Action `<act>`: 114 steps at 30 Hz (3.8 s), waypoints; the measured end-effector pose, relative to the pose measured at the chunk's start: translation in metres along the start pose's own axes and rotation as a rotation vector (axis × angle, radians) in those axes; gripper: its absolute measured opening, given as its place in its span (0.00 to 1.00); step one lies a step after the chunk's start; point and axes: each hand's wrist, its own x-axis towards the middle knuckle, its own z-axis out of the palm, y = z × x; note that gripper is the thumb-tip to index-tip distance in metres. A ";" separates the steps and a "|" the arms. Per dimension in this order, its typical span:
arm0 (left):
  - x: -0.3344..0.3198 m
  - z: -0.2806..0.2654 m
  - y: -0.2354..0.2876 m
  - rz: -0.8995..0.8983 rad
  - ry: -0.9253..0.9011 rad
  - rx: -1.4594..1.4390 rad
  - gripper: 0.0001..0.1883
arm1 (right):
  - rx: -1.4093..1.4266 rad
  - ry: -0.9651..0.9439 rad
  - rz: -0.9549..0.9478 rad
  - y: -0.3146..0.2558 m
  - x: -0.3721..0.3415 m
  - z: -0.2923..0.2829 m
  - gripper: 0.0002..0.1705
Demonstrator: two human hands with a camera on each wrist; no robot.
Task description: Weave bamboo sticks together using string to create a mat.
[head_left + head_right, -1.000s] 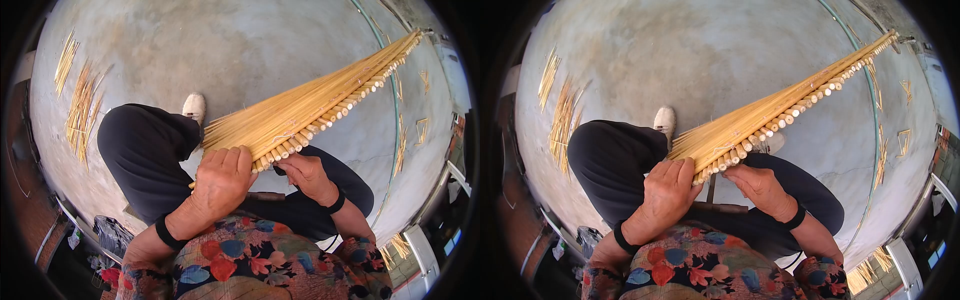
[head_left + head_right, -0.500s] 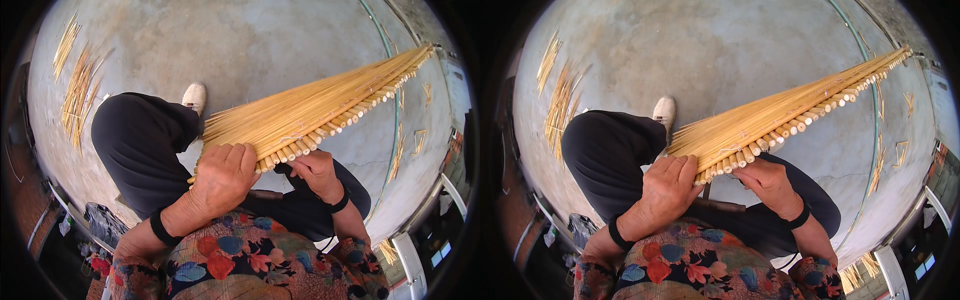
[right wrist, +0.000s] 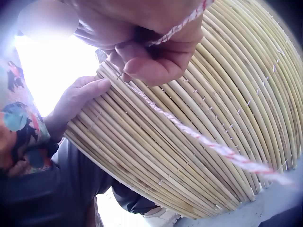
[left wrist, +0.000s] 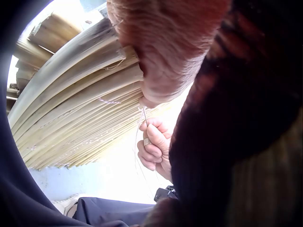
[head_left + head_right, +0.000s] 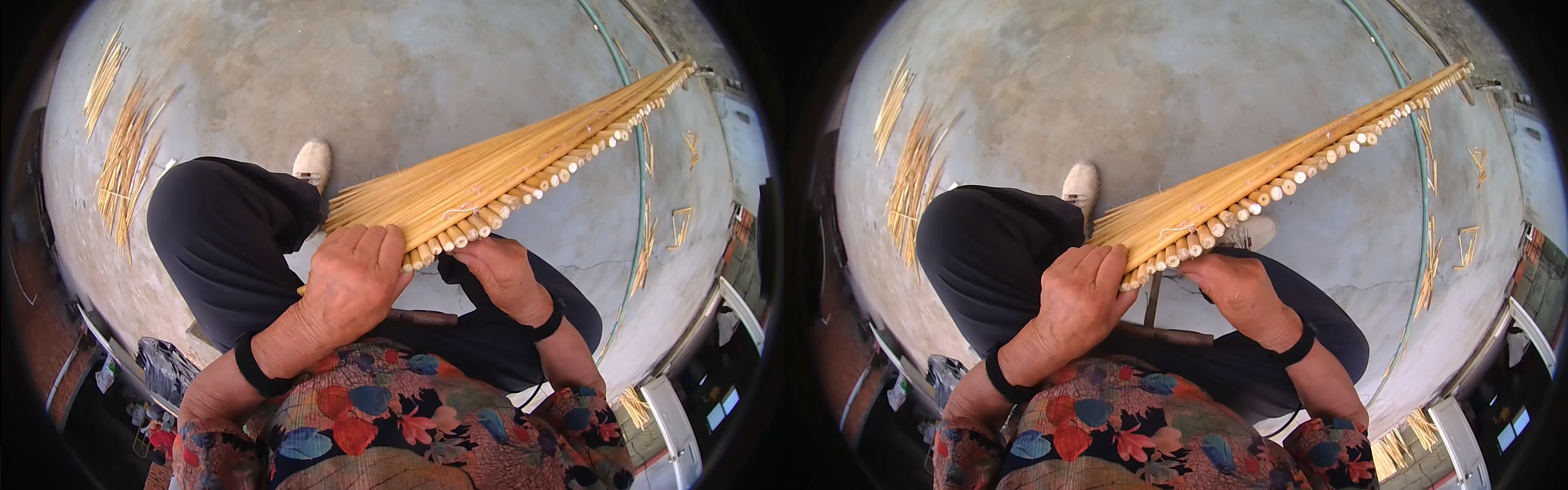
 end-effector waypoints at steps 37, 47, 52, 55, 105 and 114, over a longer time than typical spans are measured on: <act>-0.014 0.009 0.007 -0.104 -0.100 0.015 0.23 | -0.041 -0.011 -0.094 0.009 0.002 0.009 0.07; -0.009 -0.002 0.002 -0.029 -0.161 -0.022 0.29 | 0.012 -0.102 -0.055 0.018 -0.003 0.009 0.09; -0.008 -0.002 -0.001 0.064 -0.093 0.018 0.23 | -0.026 -0.004 -0.183 0.014 0.006 0.010 0.06; -0.008 -0.003 -0.002 0.055 -0.093 0.009 0.24 | -0.011 -0.016 -0.178 0.014 0.007 0.010 0.05; 0.007 -0.010 0.000 0.179 -0.116 0.208 0.34 | 0.784 -0.008 0.679 0.004 -0.033 0.014 0.14; 0.023 -0.011 0.002 0.041 0.032 0.297 0.30 | 0.138 0.040 0.074 0.021 0.009 0.012 0.08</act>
